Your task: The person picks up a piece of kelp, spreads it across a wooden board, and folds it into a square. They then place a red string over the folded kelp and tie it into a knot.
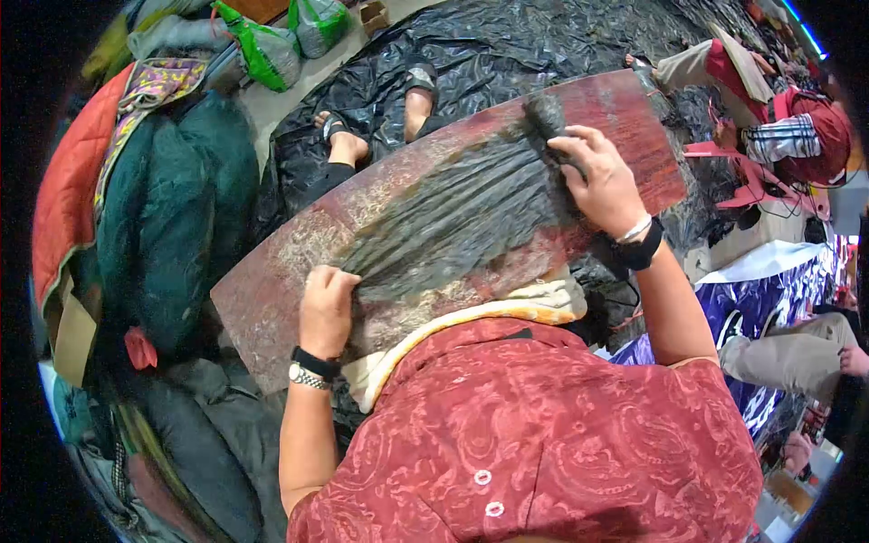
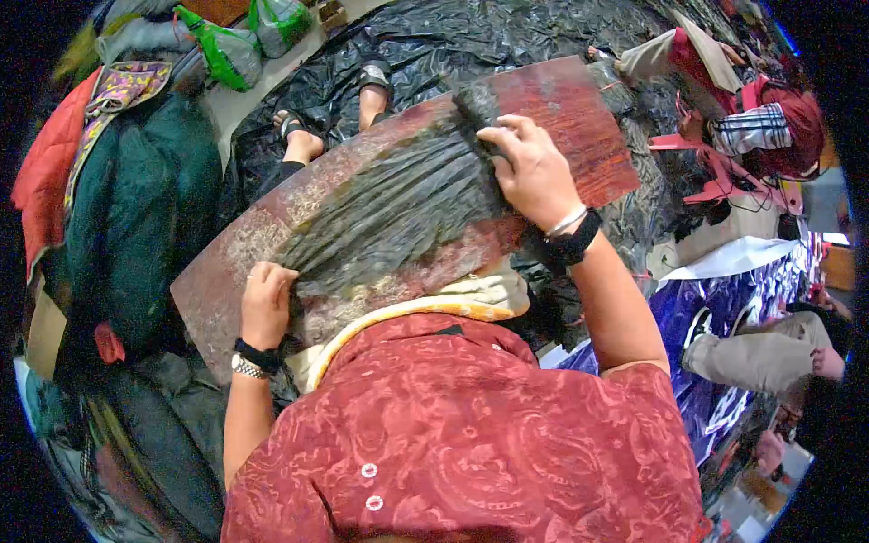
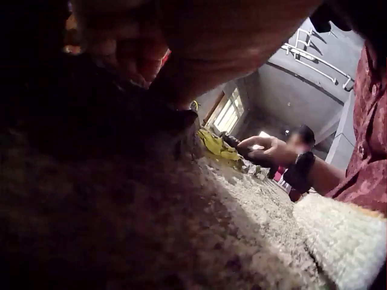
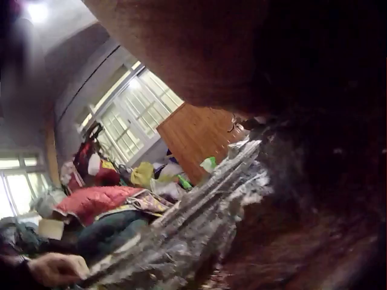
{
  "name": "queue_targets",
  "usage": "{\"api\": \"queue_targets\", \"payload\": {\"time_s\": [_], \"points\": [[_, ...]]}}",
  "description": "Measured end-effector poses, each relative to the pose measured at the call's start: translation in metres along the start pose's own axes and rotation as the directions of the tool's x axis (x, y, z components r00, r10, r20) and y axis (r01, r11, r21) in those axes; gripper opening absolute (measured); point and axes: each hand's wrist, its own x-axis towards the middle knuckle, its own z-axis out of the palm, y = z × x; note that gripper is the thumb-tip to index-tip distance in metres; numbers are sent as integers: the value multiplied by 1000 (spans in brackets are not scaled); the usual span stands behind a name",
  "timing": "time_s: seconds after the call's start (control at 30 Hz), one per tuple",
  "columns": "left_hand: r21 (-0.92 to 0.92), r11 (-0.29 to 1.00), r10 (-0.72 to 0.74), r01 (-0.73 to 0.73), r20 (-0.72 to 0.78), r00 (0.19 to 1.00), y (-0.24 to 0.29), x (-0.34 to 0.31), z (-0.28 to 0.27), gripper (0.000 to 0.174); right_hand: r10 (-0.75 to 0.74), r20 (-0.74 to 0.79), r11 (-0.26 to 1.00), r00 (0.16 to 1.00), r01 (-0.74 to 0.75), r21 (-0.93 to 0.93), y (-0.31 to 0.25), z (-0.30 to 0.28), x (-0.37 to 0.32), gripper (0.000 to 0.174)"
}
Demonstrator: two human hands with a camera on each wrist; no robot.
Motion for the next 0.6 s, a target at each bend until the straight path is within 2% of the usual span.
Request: {"api": "queue_targets", "payload": {"time_s": [0.03, 0.07, 0.2, 0.23, 0.3, 0.33, 0.4, 0.43, 0.47, 0.5, 0.53, 0.6], "points": [[10, 999, -50, 50, 17, 999, -14, -9, -8, 11, -13, 18, 1000, 1000, 13, 12, -14, 5, -2, 41], [62, 997, -40, 41, -10, 999, -28, -20, -15, 10, -49, 22, 998, 999, 48, 39, -29, 11, -4, 42], [186, 964, -177, 188, -77, 981, -92, -77, -52, 8, -110, 49, 957, 993, 92, 274, -81, 50, -9, 44], [246, 939, -226, 242, -91, 970, -109, -95, -59, 10, -108, 83, 956, 991, 80, 281, -91, 56, -8, 44], [319, 894, -315, 313, -47, 948, -105, -106, -82, 15, -115, 119, 951, 986, 75, 299, -103, 63, -7, 44], [358, 867, -357, 345, -35, 933, -98, -112, -91, 18, -131, 87, 966, 988, 107, 237, -106, 62, -4, 42], [329, 906, -211, 268, -197, 957, -61, -88, -94, 27, -163, 59, 973, 985, 151, 173, -117, 56, 2, 40], [236, 931, -224, 277, -230, 947, -40, -74, -89, 26, -169, -10, 979, 986, 169, 113, -124, 51, 5, 38], [161, 968, -154, 194, -232, 961, -23, -59, -80, 27, -177, -79, 982, 981, 181, 52, -131, 46, 7, 36], [80, 986, -122, 143, -223, 967, -2, -42, -64, 28, -273, -120, 955, 954, 284, 85, -141, 44, 10, 33], [-44, 991, -131, 125, -187, 974, 14, -27, -44, 31, -344, -101, 924, 933, 356, 137, -151, 47, 9, 30], [-62, 997, 34, -41, -103, 994, 31, 4, 0, 54, -430, 9, 880, 903, 417, 225, -164, 67, 3, 28]]}}
